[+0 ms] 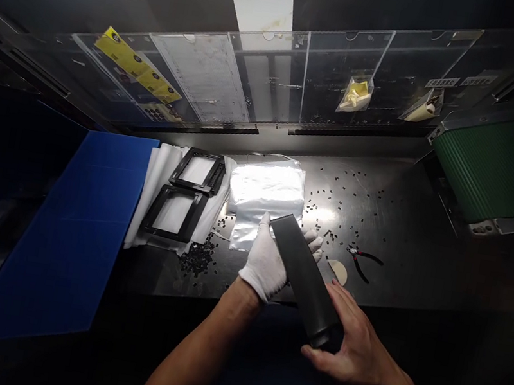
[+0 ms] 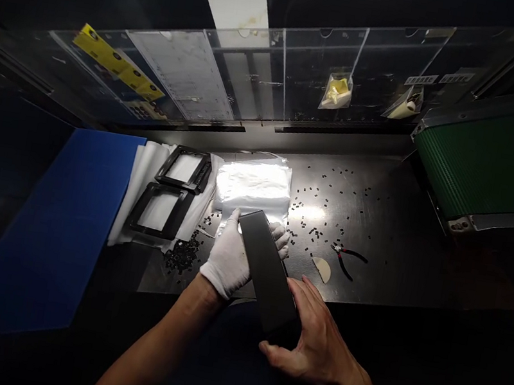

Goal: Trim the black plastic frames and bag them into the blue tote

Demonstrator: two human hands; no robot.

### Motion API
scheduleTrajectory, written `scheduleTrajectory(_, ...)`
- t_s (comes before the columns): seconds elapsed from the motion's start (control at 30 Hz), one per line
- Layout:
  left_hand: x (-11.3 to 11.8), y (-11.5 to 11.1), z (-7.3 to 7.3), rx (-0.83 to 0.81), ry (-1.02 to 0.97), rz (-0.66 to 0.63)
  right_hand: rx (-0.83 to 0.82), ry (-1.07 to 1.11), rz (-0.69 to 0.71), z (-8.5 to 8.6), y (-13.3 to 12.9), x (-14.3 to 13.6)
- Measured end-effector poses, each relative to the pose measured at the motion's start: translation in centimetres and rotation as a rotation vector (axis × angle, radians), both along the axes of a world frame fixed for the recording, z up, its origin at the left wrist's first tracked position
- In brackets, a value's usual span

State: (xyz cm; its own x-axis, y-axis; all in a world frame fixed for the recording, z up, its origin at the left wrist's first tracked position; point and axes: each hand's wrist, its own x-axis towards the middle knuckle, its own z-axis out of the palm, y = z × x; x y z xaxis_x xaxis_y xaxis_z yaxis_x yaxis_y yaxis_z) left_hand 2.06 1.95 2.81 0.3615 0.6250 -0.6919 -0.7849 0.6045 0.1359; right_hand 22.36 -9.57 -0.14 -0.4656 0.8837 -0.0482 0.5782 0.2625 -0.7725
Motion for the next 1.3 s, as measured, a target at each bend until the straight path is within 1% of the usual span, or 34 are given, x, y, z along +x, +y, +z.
scheduleTrajectory(0.17, -0.2, 0.3, 0.5, -0.036, 0.003, 0.02, 0.015, 0.02, 0.035, 0.3, 0.6, 0.0)
scheduleTrajectory(0.27, -0.6, 0.4, 0.9, -0.021, -0.012, 0.031, 0.026, 0.021, 0.045, -0.1, 0.7, 0.2)
scheduleTrajectory(0.33, -0.8, 0.4, 1.3, -0.018, -0.011, 0.026, 0.035, 0.03, 0.062, -0.9, 0.6, 0.3)
scheduleTrajectory(0.4, -0.9, 0.2, 1.8, -0.009, 0.005, 0.026, 0.051, 0.023, 0.071, -2.1, 0.4, 0.3)
scheduleTrajectory(0.53, -0.4, -1.1, 2.6, 0.064, -0.041, 0.04, 0.08, -0.044, 0.055, -4.3, -0.3, 0.3)
scheduleTrajectory(0.6, -0.2, -2.1, 2.7, 0.095, -0.04, 0.042, 0.051, -0.053, 0.066, -4.8, -0.6, 0.5)
scheduleTrajectory(0.67, -0.3, -3.3, 2.6, 0.209, 0.034, 0.007, -0.01, -0.029, 0.079, -4.8, -0.8, 1.0)
scheduleTrajectory(0.77, -0.9, -4.9, 2.5, 0.465, 0.223, -0.131, -0.125, 0.1, 0.044, -4.2, -0.5, 1.8)
scheduleTrajectory(0.83, -1.6, -5.8, 2.6, 0.584, 0.312, -0.226, -0.236, 0.256, -0.051, -3.4, 0.4, 1.8)
scheduleTrajectory(0.93, -2.2, -6.8, 2.8, 0.692, 0.381, -0.332, -0.415, 0.587, -0.223, -1.6, 2.5, 0.5)
scheduleTrajectory(1.03, -2.4, -7.6, 2.5, 0.754, 0.415, -0.402, -0.566, 0.858, -0.317, 0.5, 5.1, -1.7)
scheduleTrajectory(1.13, -2.1, -8.2, 1.9, 0.818, 0.395, -0.433, -0.691, 0.952, -0.381, 2.4, 7.2, -3.6)
scheduleTrajectory(1.2, -1.9, -8.4, 1.7, 0.894, 0.4, -0.49, -0.745, 0.968, -0.365, 3.4, 8.1, -4.5)
scheduleTrajectory(1.3, -1.8, -8.4, 1.5, 0.984, 0.433, -0.584, -0.782, 0.981, -0.316, 4.6, 9.0, -5.3)
